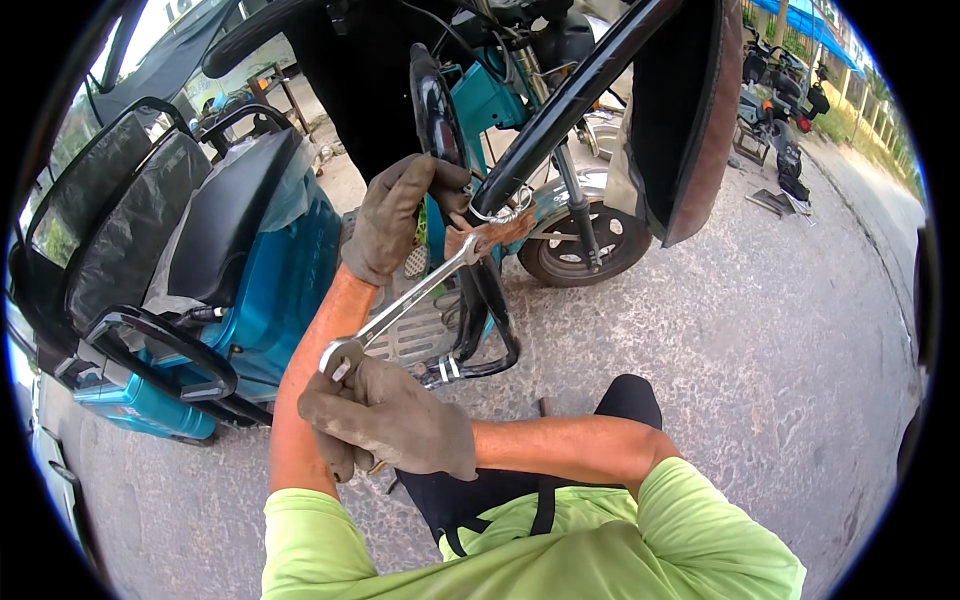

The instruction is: The person sits on the ground and uses a wrench and screwdriver to adjust and tighten components on the handlebar of a teal scooter. The person repeatedly tightens bolts and adjusts a metal bracket attached to the handlebar.

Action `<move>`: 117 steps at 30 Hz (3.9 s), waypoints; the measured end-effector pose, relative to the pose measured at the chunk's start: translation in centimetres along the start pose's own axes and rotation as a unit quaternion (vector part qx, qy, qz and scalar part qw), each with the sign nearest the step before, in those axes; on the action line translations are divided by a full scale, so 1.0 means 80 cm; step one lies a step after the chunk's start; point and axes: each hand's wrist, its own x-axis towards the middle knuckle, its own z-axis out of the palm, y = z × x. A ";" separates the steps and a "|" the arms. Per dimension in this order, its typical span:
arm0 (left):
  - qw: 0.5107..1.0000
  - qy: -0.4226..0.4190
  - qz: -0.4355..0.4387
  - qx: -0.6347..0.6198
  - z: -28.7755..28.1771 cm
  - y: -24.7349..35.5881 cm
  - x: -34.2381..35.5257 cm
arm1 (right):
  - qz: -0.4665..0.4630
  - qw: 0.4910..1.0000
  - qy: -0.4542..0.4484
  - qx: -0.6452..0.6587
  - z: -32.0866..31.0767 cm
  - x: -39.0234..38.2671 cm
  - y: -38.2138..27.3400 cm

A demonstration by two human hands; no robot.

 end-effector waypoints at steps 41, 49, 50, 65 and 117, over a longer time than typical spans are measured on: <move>0.997 0.069 0.033 0.013 0.024 -0.011 -0.010 | -0.161 0.393 0.192 -0.885 -0.189 -0.119 -0.218; 0.998 0.061 0.015 0.006 0.027 -0.010 -0.008 | 0.000 0.832 0.412 -0.371 -0.200 -0.118 0.004; 0.998 0.060 0.018 0.026 0.028 -0.010 -0.007 | -0.003 0.873 0.395 -0.287 -0.191 -0.113 0.017; 0.996 0.052 0.017 0.069 0.026 0.000 -0.008 | -0.058 0.823 0.047 0.564 0.024 0.009 0.009; 0.962 0.245 0.112 0.043 0.068 -0.034 -0.012 | -0.053 0.932 0.356 0.035 -0.217 -0.111 -0.039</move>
